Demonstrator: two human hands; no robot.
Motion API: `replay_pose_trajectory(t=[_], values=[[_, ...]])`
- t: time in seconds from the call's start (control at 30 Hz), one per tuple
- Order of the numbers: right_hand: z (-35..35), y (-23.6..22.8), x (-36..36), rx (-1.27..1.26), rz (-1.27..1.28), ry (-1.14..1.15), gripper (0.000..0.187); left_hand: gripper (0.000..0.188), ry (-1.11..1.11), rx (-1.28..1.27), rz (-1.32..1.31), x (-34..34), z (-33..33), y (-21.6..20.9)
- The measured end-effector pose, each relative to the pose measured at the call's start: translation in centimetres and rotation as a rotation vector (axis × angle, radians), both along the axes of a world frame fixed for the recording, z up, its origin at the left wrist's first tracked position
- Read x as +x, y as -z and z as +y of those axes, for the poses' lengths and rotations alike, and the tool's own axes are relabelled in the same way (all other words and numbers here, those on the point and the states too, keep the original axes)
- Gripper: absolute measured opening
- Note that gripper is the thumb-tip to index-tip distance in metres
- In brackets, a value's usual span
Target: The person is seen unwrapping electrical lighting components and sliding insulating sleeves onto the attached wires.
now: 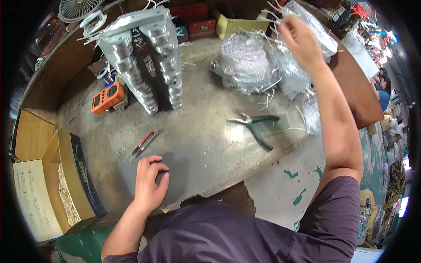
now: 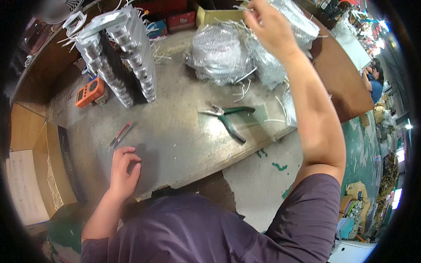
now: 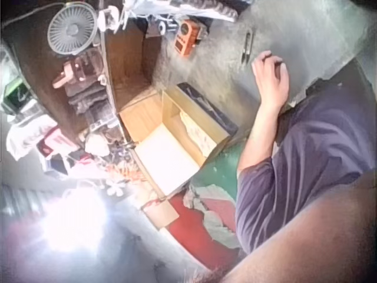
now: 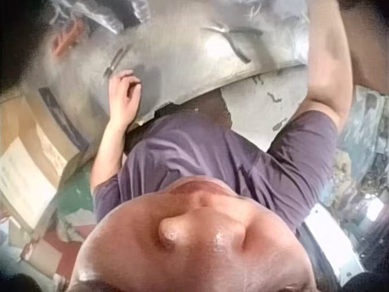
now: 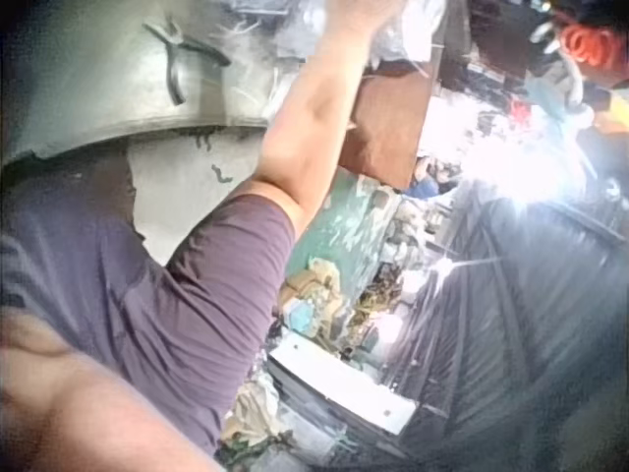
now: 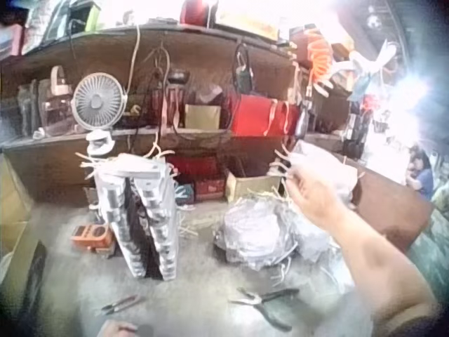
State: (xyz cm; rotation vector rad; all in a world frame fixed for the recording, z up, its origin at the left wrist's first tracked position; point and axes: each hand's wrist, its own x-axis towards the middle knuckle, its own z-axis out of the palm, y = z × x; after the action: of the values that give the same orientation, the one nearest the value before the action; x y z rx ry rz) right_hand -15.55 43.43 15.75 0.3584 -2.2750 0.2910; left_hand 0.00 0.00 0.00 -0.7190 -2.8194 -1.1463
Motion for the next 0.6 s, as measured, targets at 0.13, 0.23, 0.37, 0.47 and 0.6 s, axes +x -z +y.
replay_pose_trajectory(t=[0.13, 0.23, 0.37, 0.47, 0.6], values=[[-1.9, 8.6, 3.3, -0.406, -0.335, 0.097, 0.030, 0.022, 0.044, -0.019, 0.043, -1.2, -0.3, -1.1], [-1.6, 13.5, 6.7, -0.835, -0.557, -0.071, 0.029, 0.030, 0.220, -0.021, 0.039, -1.0, 2.5, -2.1], [-4.1, 15.6, 8.3, -1.231, -0.739, -0.118, 0.027, 0.052, 0.221, 0.376, -0.385, -7.2, 9.3, -2.1], [-5.6, 15.2, 8.2, -1.074, -0.802, -0.122, 0.033, 0.062, 0.002, 0.485, -0.397, -15.2, 15.4, -1.2], [-5.2, 16.0, 8.1, -0.459, -0.694, -0.026, 0.046, 0.062, -0.175, 0.727, -0.550, -23.6, 22.6, -0.6]])
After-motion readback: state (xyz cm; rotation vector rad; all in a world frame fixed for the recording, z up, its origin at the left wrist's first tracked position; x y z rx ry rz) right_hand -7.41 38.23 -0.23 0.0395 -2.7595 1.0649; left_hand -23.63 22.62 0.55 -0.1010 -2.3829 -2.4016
